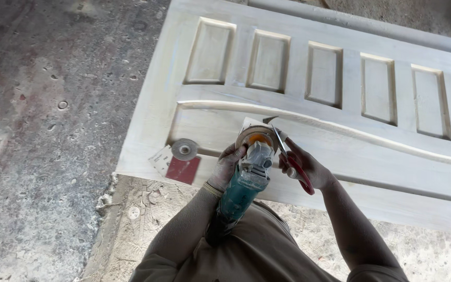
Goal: The person sands a large wooden door using an electric sander, moving across the panels and edges. They then switch to a sanding block to manually sand the curved lower section of the door.
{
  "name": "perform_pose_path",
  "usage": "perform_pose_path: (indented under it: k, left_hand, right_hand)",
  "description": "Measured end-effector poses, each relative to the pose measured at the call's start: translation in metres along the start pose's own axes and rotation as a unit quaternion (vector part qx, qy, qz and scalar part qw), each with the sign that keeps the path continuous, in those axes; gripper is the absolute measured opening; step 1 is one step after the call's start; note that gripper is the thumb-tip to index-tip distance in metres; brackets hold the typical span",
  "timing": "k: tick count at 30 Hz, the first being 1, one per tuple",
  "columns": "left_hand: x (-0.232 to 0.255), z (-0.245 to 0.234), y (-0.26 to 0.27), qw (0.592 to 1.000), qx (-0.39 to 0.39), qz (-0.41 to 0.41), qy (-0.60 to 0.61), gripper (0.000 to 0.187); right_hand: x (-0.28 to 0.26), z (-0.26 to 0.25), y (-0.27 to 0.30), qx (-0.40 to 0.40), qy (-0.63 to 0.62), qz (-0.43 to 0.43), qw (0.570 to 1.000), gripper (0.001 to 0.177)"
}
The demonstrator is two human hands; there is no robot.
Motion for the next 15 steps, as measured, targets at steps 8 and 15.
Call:
perform_pose_path:
  k: [8,15]
  left_hand:
    - [-0.022,0.020,-0.038,0.998,0.044,0.030,-0.015,0.027]
    - [-0.041,0.033,-0.045,0.996,0.061,0.065,-0.001,0.025]
  right_hand:
    - [-0.003,-0.044,0.006,-0.009,0.057,-0.049,0.997,0.116]
    - [-0.010,-0.075,0.018,-0.024,0.145,0.020,0.989,0.123]
Point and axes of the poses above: each hand's wrist, its own y-axis away from the middle knuckle, its own z-axis out of the palm, x = y × z, the point moved 10 cm from there along -y, towards the middle knuckle, and after that the axes turned 13 degrees about -z, right-handed, at the moved point
